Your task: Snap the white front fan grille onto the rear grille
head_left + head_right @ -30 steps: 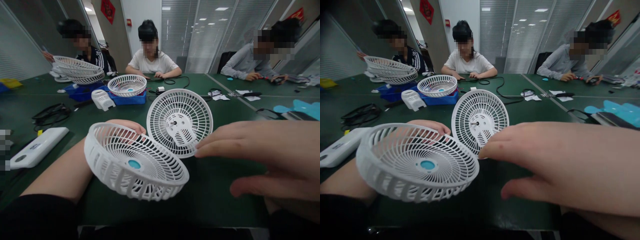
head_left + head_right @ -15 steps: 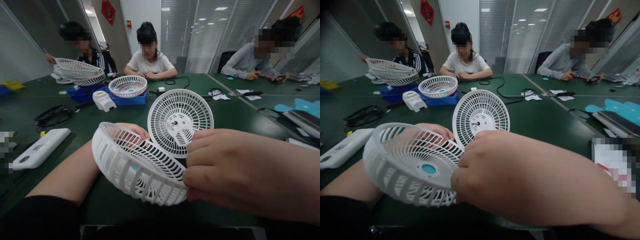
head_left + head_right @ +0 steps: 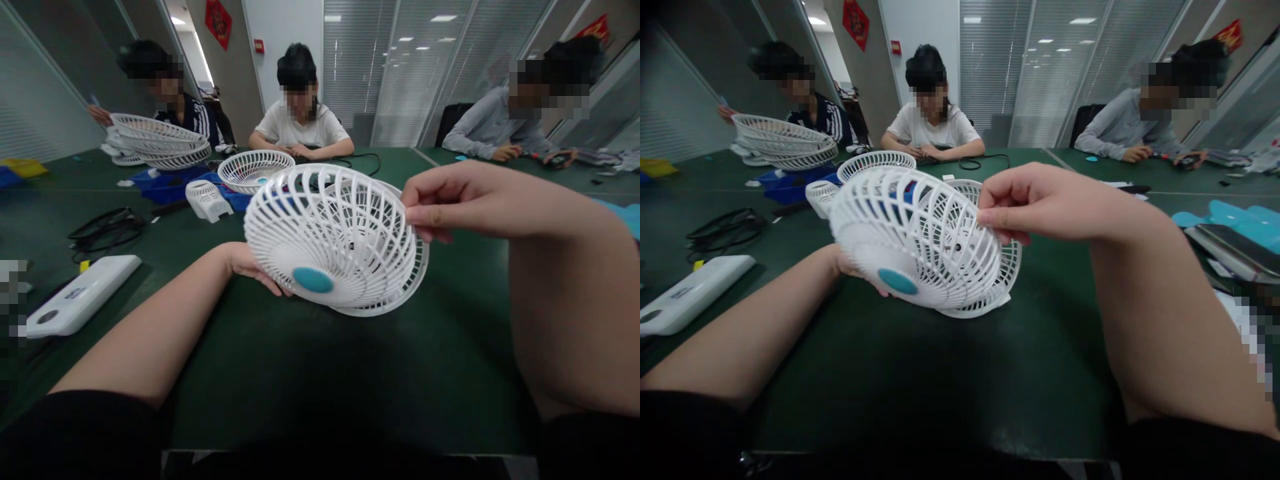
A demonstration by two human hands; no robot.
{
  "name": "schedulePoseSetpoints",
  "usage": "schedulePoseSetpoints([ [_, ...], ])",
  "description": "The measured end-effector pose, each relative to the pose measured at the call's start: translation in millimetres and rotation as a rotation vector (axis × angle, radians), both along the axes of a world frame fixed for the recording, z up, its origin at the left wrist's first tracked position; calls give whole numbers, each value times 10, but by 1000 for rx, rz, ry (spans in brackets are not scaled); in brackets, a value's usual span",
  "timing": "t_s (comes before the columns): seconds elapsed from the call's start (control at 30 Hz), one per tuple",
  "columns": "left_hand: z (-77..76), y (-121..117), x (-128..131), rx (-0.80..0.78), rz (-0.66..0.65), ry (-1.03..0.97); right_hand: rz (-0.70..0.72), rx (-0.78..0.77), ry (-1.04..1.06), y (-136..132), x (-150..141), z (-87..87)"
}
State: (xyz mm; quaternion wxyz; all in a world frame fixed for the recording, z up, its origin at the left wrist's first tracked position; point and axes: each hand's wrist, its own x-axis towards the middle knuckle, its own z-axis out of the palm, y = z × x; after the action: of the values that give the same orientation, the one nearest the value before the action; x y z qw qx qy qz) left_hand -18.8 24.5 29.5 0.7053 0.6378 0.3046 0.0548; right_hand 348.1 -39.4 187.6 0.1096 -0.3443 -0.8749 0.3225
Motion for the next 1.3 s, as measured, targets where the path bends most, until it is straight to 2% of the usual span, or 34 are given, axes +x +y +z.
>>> schedulePoseSetpoints([
  [0.13, -74, 118, -1, -186, -153, -8, -127, 60, -87, 94, 68, -3],
  [0.23, -105, 150, -5, -238, -127, -53, -170, 132, -154, 133, 106, -1],
  [0.37, -150, 155, -15, -194, 14, -45, -251, 225, -246, 161, 151, -17],
  [0.47, -168, 179, -12, -143, 59, 9, -263, 271, -281, 186, 188, -40],
  [0.63, -144, 220, 18, -79, 71, 87, -298, 297, -289, 206, 192, -43],
  [0.9, -134, 213, 32, -58, 57, 34, -316, 330, -322, 134, 132, -11],
  [1.13, -142, 211, 13, -62, 45, -29, -282, 302, -236, 180, 156, -47],
  [1.3, -144, 210, -7, -74, 67, -54, -315, 355, -225, 176, 124, -54],
])
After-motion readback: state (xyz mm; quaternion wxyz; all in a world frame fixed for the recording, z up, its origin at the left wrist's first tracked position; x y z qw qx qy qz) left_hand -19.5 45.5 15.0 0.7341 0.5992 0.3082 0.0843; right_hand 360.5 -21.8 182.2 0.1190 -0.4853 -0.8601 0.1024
